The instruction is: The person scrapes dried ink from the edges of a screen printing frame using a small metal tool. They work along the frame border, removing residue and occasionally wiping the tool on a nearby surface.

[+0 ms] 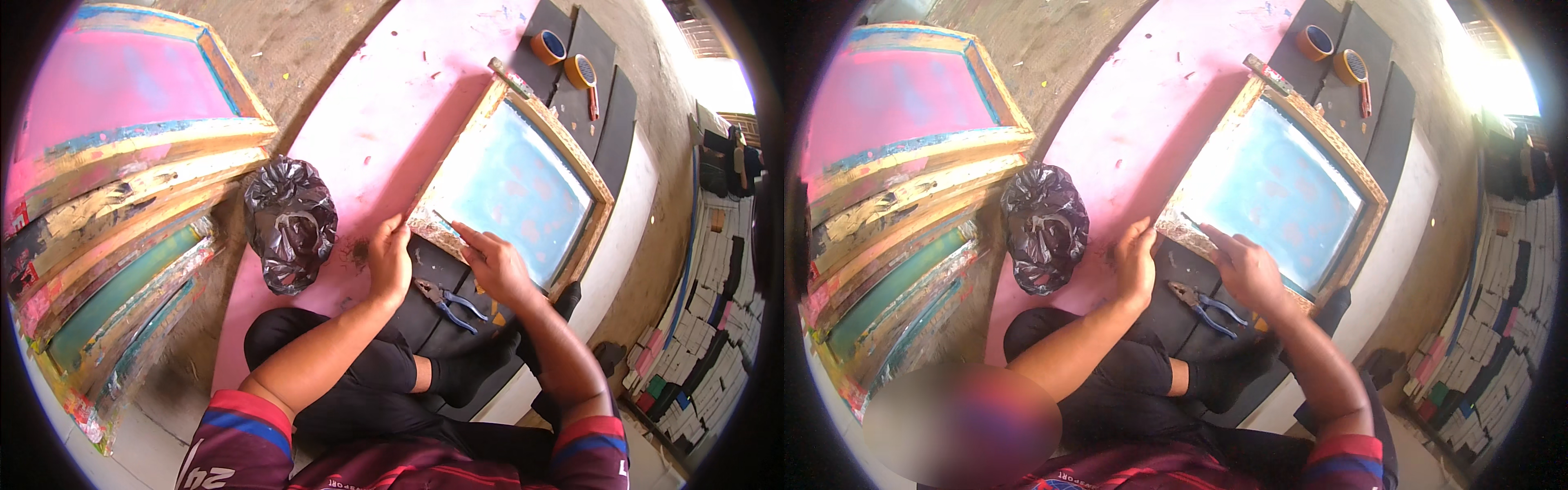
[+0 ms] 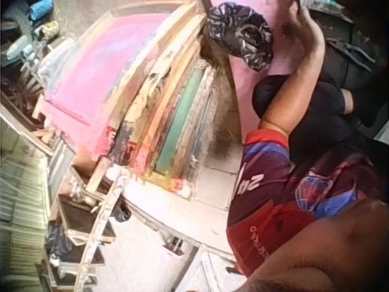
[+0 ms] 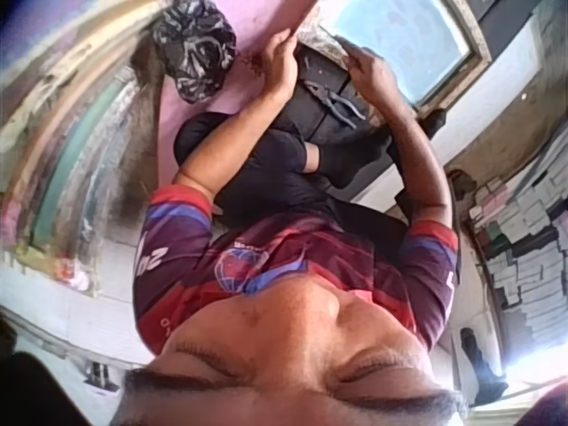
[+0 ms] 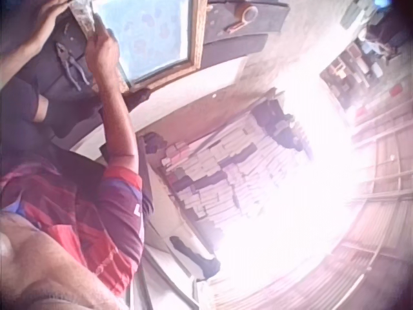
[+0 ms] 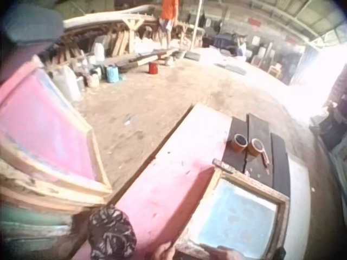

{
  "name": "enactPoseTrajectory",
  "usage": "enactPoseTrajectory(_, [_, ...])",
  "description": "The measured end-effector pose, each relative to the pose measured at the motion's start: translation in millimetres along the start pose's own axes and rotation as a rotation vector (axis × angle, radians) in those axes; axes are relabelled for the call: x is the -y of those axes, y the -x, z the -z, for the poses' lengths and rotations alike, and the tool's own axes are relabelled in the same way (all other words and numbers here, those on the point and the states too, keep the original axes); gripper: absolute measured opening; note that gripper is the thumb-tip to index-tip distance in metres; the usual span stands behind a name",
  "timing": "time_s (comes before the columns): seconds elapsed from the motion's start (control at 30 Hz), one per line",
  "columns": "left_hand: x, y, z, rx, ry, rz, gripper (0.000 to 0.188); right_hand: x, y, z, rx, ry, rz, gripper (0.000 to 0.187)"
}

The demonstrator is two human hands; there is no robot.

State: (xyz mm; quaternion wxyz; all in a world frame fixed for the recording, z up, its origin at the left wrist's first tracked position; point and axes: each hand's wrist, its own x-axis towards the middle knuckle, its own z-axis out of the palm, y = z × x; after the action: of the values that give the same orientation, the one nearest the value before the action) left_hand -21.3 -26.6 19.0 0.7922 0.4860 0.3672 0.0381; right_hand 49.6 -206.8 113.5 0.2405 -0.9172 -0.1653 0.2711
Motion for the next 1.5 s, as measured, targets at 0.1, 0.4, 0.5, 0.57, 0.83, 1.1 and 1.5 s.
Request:
enactPoseTrajectory(0.1, [7,-12,3,-0.06,-0.119,-0.029,0.031,0,28,-21,-0.161,-0.004,-0.262,0.061])
enactPoseTrajectory(0.4, [-21,-58,12,0.226,-0.703,-0.338,0.042,-64,81,-56,-0.444,0.259,-0.375,0.056])
enactPoseTrajectory(0.5, [-21,-60,7,0.244,-0.86,-0.482,0.046,-85,86,-54,-0.413,0.284,-0.293,0.049])
enactPoseTrajectory(0.57, [-26,-55,1,0.251,-0.963,-0.506,0.048,-97,90,-56,-0.362,0.305,-0.248,0.048])
enactPoseTrajectory(0.83, [-1,-83,10,0.522,-0.523,0.043,0.062,-127,108,-60,-0.537,0.456,-0.029,0.026])
enactPoseTrajectory(1.1, [-46,-47,2,0.486,-0.408,0.091,0.035,-139,78,-5,-0.497,0.481,0.112,0.016])
enactPoseTrajectory(1.5, [-18,-55,6,0.587,-0.507,0.276,0.041,-151,39,42,-0.447,0.519,-0.017,0.045])
